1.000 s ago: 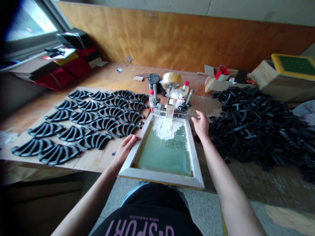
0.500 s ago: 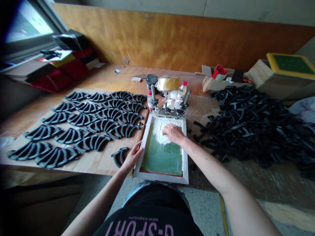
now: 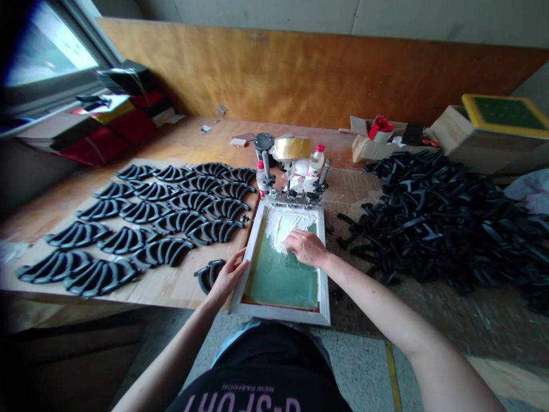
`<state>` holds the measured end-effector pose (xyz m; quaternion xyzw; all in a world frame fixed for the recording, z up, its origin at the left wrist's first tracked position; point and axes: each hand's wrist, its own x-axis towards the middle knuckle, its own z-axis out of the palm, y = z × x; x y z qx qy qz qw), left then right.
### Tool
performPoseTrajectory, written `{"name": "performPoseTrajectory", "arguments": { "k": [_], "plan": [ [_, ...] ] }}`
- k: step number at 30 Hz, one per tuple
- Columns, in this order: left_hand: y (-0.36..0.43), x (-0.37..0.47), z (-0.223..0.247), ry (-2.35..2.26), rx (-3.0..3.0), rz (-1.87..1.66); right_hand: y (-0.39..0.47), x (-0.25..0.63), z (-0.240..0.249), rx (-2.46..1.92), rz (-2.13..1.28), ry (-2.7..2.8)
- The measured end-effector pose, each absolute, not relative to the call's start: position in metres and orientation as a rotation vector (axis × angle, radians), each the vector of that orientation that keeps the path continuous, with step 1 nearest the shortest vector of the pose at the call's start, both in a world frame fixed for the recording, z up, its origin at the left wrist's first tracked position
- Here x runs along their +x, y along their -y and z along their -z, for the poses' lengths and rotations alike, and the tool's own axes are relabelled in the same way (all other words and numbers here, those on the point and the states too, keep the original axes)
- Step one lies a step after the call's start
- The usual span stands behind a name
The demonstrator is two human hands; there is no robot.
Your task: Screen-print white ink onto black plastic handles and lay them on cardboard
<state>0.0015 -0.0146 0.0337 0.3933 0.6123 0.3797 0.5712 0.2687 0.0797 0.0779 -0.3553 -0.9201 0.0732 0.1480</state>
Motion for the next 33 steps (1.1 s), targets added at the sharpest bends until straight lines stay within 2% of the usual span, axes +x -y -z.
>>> {"name": "performPoseTrajectory", "arguments": {
  "k": [6,10,13,17,21,26,30,31,33],
  "plan": [
    [0.015,-0.003,-0.079,-1.385,0.939,-0.915,-0.144,0.266,-0.111,-1.391,-0.196,2.351],
    [0.001,0.0,-0.121,-1.365,0.999,-1.081,-0.172,0.308,-0.124,-1.611,-0.101,2.077],
    [-0.025,0.011,-0.149,-1.187,0.978,-1.324,-0.162,0.346,-0.109,-1.765,-0.096,1.841],
    [-0.062,0.031,-0.171,-0.991,0.898,-1.501,-0.124,0.345,-0.066,-1.668,-0.234,1.992],
    [-0.057,0.05,-0.146,-1.067,0.686,-1.466,-0.089,0.302,-0.038,-1.515,-0.284,2.297],
    [0.002,0.077,-0.08,-1.122,0.442,-0.858,-0.04,0.244,-0.046,-1.478,-0.207,2.272],
    [0.033,0.055,-0.048,-1.256,0.399,-0.873,-0.019,0.235,-0.047,-0.954,-0.295,2.531],
    [0.038,0.038,-0.041,-1.339,0.435,-0.898,-0.023,0.247,-0.043,-0.956,-0.299,2.523],
    [0.048,-0.006,-0.028,-1.55,0.522,-0.935,-0.042,0.29,-0.034,-1.252,-0.24,2.379]
  ]
}}
